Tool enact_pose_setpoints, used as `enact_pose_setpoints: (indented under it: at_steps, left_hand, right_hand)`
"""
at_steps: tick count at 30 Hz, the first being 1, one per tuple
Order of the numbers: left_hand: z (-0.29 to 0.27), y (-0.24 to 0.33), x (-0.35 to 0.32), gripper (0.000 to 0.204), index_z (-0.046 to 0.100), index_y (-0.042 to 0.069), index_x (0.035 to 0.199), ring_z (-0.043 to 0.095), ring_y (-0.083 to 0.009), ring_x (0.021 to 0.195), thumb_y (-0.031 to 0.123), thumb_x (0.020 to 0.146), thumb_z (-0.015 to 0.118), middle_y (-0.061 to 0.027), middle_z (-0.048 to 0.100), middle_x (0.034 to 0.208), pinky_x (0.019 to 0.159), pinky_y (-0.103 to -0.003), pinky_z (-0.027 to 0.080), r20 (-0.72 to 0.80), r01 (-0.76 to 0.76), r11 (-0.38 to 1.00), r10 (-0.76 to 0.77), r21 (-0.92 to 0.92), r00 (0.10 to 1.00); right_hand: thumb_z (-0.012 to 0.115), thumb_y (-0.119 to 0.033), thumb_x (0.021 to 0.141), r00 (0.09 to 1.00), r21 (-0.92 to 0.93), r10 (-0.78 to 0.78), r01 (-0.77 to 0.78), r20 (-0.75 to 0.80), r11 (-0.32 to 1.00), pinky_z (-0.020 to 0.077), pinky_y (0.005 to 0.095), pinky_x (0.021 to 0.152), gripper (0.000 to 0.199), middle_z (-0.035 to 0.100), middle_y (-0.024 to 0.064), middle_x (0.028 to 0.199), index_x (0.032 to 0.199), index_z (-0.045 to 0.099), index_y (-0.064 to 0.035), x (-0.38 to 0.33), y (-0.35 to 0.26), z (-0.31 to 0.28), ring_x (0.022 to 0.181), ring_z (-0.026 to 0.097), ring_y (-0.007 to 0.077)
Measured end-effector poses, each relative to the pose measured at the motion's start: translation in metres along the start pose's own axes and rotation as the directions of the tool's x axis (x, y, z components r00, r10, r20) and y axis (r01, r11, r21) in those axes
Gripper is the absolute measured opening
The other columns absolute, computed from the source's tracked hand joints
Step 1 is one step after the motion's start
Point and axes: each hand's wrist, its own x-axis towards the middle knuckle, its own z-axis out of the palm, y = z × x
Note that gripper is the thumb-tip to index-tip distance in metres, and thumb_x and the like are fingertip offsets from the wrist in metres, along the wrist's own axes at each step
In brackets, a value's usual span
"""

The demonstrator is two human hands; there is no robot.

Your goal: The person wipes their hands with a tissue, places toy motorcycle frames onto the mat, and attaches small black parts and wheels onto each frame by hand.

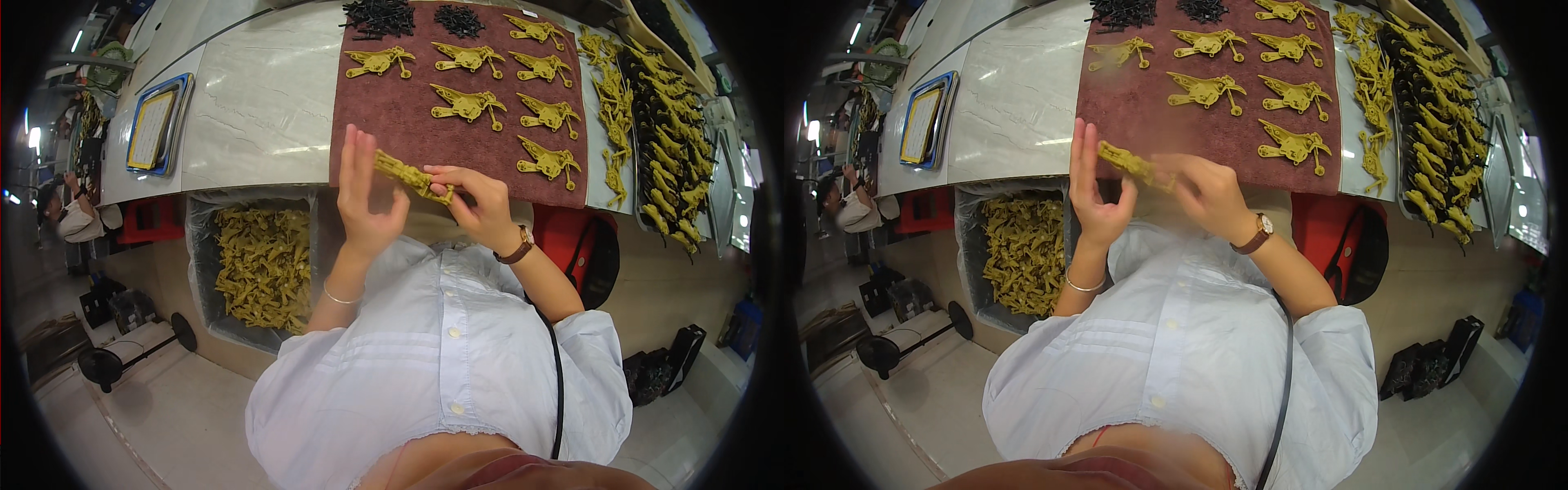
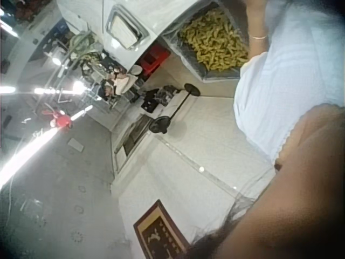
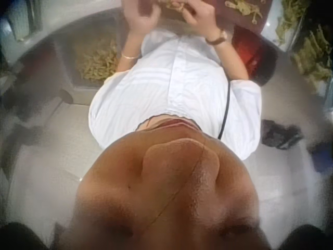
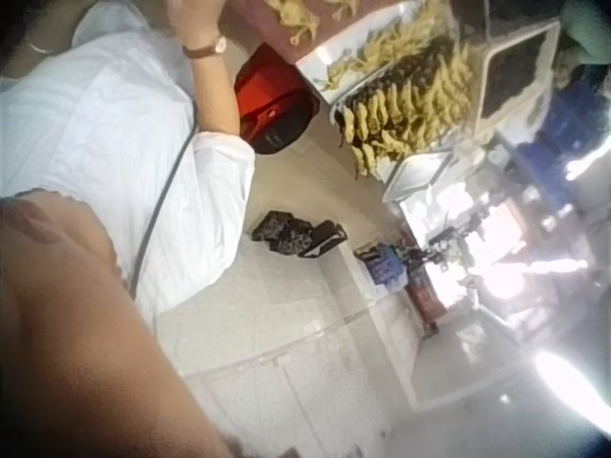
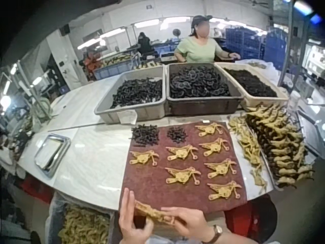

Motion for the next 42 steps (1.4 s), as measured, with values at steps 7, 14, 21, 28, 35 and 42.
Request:
enact_pose_setpoints:
  at_steps: [7, 14, 21, 28, 35, 42]
  left_hand:
    - [0.015, 0.002, -0.006, 0.057, 0.021, -0.009, 0.143, 0.035, -0.0332, 0.135, 0.009, 0.096, 0.048, -0.0258, 0.032, 0.144, 0.107, -0.039, 0.037, 0.209, 0.566, 0.354, -0.682, -0.745, 0.701]
    - [0.018, 0.01, -0.007, 0.049, 0.028, -0.009, 0.14, 0.046, -0.0333, 0.127, 0.015, 0.1, 0.043, -0.0251, 0.041, 0.139, 0.103, -0.042, 0.042, 0.287, 0.547, 0.252, -0.64, -0.798, 0.713]
    - [0.02, 0.0, -0.011, 0.047, 0.034, -0.008, 0.138, 0.058, -0.0287, 0.113, 0.02, 0.101, 0.043, -0.0221, 0.053, 0.127, 0.097, -0.039, 0.048, 0.36, 0.589, 0.42, -0.507, -0.691, 0.784]
    - [0.03, 0.001, -0.017, 0.044, 0.041, -0.011, 0.129, 0.06, -0.0271, 0.11, 0.023, 0.103, 0.036, -0.0232, 0.056, 0.122, 0.095, -0.038, 0.049, 0.338, 0.582, 0.509, -0.495, -0.635, 0.801]
    - [0.044, 0.003, -0.005, 0.043, 0.039, -0.01, 0.131, 0.058, -0.0262, 0.11, 0.022, 0.103, 0.035, -0.0229, 0.055, 0.123, 0.094, -0.038, 0.049, 0.288, 0.584, 0.444, -0.571, -0.679, 0.769]
    - [0.011, -0.046, 0.027, 0.039, 0.034, -0.004, 0.133, 0.048, -0.0232, 0.116, 0.011, 0.098, 0.043, -0.0153, 0.049, 0.123, 0.102, -0.039, 0.042, 0.203, 0.412, 0.165, -0.674, -0.896, 0.711]
  right_hand:
    - [0.068, -0.004, 0.068, 0.856, -0.48, -0.515, 0.468, 0.038, 0.742, 0.0556, 0.0375, 0.077, 0.033, 0.064, 0.0203, 0.106, 0.099, 0.062, 0.0032, -0.003, 0.011, 0.001, 0.097, 0.065, 0.033]
    - [0.065, -0.004, 0.072, 0.912, -0.459, -0.407, 0.38, 0.043, 0.803, 0.0555, 0.0384, 0.078, 0.024, 0.061, 0.0245, 0.112, 0.094, 0.06, 0.004, -0.015, 0.014, 0.004, 0.1, 0.063, 0.0364]
    - [0.063, -0.003, 0.076, 0.909, -0.474, -0.402, 0.404, 0.11, 0.783, 0.054, 0.0402, 0.085, 0.016, 0.06, 0.0261, 0.114, 0.09, 0.058, 0.0045, -0.016, 0.009, 0.001, 0.105, 0.062, 0.0371]
    - [0.063, -0.002, 0.081, 0.885, -0.444, -0.464, 0.435, 0.049, 0.783, 0.0574, 0.0359, 0.075, 0.015, 0.062, 0.0232, 0.11, 0.092, 0.057, 0.0051, -0.018, 0.011, -0.001, 0.095, 0.066, 0.0333]
    - [0.067, -0.006, 0.083, 0.958, -0.253, -0.012, -0.063, -0.285, 0.966, 0.0523, 0.0307, 0.058, 0.016, 0.067, 0.0156, 0.105, 0.097, 0.06, -0.0025, -0.027, 0.013, -0.014, 0.072, 0.069, 0.0222]
    - [0.062, -0.009, 0.088, 0.729, -0.737, -0.383, -0.241, -0.567, 0.632, 0.0547, 0.0334, 0.073, 0.013, 0.067, 0.0119, 0.111, 0.099, 0.064, -0.0036, 0.032, 0.055, -0.181, 0.088, 0.068, 0.0259]
